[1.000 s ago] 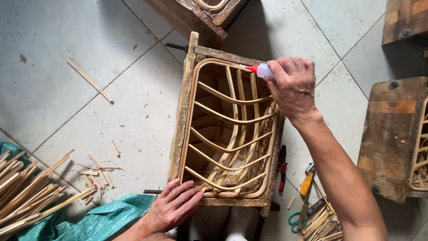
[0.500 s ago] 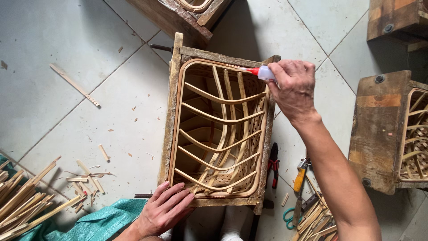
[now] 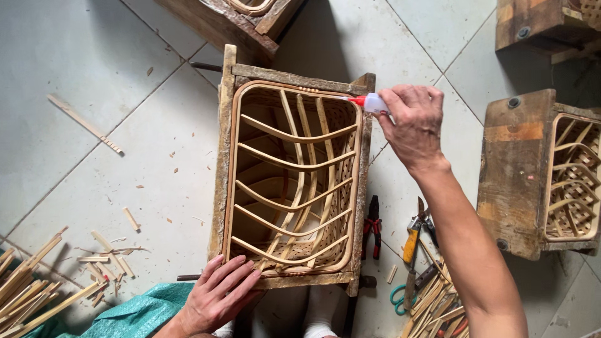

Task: The person sits on the floor assembling a bamboo basket frame held in a wooden jig. They insert and press curved bamboo strips into the woven rim, tap strips into place with a hammer, squeeze glue from a bottle along the joints, and use pliers to secure strips, working around the frame.

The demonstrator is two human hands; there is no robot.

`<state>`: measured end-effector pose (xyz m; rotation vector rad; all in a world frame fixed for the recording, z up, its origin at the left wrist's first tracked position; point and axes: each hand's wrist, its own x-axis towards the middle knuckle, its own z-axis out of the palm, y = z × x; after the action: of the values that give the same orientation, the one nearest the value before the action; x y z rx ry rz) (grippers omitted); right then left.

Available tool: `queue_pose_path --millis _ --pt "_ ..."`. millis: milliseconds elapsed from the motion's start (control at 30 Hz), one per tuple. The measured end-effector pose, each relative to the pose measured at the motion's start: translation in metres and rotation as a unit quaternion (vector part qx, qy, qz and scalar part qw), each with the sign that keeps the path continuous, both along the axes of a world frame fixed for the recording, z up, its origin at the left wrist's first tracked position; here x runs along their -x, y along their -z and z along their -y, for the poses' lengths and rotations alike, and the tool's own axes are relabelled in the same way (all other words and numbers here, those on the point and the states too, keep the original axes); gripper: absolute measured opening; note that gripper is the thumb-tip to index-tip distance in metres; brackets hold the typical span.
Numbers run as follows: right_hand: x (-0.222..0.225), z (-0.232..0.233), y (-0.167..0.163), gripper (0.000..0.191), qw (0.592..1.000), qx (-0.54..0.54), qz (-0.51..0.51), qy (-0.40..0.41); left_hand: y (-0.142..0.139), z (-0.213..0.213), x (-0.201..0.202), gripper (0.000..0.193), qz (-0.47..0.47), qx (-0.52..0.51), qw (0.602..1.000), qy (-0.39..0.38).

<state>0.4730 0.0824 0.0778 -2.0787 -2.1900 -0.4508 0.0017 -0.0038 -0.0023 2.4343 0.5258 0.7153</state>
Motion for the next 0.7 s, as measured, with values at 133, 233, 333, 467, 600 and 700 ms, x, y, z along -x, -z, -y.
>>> queue_pose_path --millis 133,233,333,467,600,700 --pt "0.003 -0.005 0.001 0.035 1.0 -0.01 0.007 -0.012 -0.001 0.001 -0.001 0.053 -0.005 -0.002 1.0 -0.001" --pt "0.004 -0.008 -0.002 0.035 1.0 -0.009 0.007 -0.019 -0.001 0.002 0.0 0.054 -0.012 -0.001 1.0 -0.005" --pt "0.001 -0.005 -0.005 0.033 1.0 -0.002 0.013 -0.017 0.001 0.004 0.0 0.055 -0.014 0.001 1.0 -0.008" --pt "-0.01 0.005 -0.001 0.031 1.0 0.003 0.026 -0.003 0.002 0.006 0.0 0.055 -0.018 -0.003 1.0 -0.019" --pt "-0.025 0.021 0.008 0.033 0.998 0.032 0.015 0.052 0.003 0.007 0.0 0.054 -0.02 -0.002 1.0 -0.019" --pt "-0.021 0.046 0.015 0.04 0.969 0.084 -0.166 0.161 0.003 0.008 0.0 0.053 -0.018 -0.004 1.0 -0.018"
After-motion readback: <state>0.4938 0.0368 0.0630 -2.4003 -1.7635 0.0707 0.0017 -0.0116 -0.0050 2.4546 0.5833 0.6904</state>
